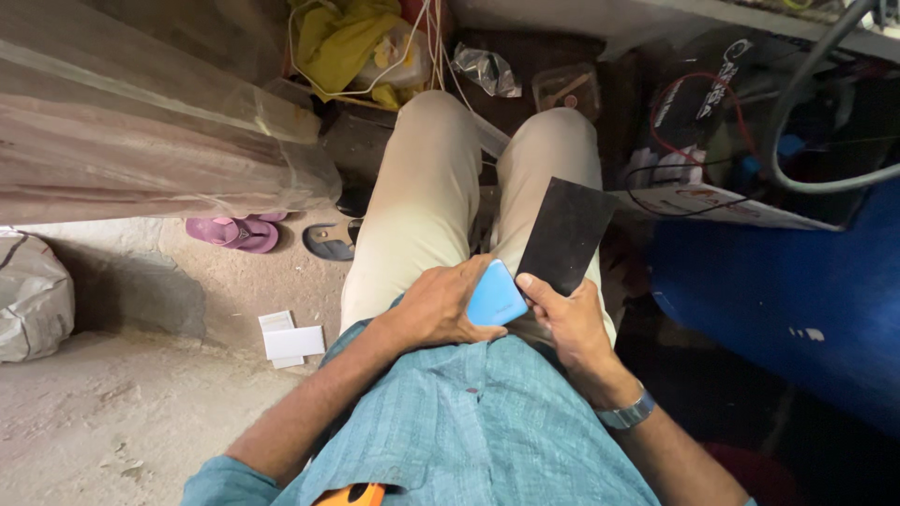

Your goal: The person trims a screen protector with a cutter, applies it to a mobile phone, and wipes the surface with a cloth.

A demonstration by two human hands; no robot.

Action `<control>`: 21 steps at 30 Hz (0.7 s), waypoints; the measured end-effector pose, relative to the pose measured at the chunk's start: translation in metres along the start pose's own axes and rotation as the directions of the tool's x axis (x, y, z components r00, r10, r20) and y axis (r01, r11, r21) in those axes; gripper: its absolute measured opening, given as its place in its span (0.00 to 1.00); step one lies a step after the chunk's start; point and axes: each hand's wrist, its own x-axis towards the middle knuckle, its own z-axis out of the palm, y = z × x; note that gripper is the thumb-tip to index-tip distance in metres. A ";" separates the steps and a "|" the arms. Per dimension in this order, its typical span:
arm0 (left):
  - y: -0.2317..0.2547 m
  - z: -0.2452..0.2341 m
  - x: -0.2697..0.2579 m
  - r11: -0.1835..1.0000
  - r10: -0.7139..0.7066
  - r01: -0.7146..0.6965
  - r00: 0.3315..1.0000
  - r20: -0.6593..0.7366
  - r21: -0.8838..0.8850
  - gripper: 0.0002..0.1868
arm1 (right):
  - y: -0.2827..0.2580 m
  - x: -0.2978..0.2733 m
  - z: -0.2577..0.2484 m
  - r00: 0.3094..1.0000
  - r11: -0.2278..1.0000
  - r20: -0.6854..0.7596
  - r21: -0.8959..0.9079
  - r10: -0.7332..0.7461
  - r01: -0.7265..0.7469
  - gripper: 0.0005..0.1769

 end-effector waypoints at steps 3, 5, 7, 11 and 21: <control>0.000 0.000 0.000 0.999 -0.025 0.025 1.000 0.004 -0.026 0.45 | 0.000 0.002 -0.004 1.000 0.999 0.010 -0.031 0.017 -0.017 0.12; 0.002 0.002 -0.004 0.999 -0.038 0.038 0.999 -0.009 -0.036 0.45 | 0.000 0.001 -0.008 0.998 0.995 0.066 -0.101 -0.010 0.016 0.11; 0.004 0.003 -0.006 0.999 -0.026 0.026 0.999 -0.019 -0.031 0.47 | -0.001 -0.003 -0.014 0.985 0.974 0.144 -0.189 -0.099 0.125 0.10; 0.004 0.008 -0.004 0.996 -0.073 0.073 0.997 0.001 -0.044 0.47 | -0.005 -0.004 -0.019 0.994 0.990 0.096 -0.131 0.056 -0.043 0.12; -0.011 0.007 -0.003 0.999 -0.016 0.015 0.999 0.045 0.042 0.52 | 0.010 -0.002 -0.001 1.000 0.998 0.010 0.057 -0.019 0.018 0.11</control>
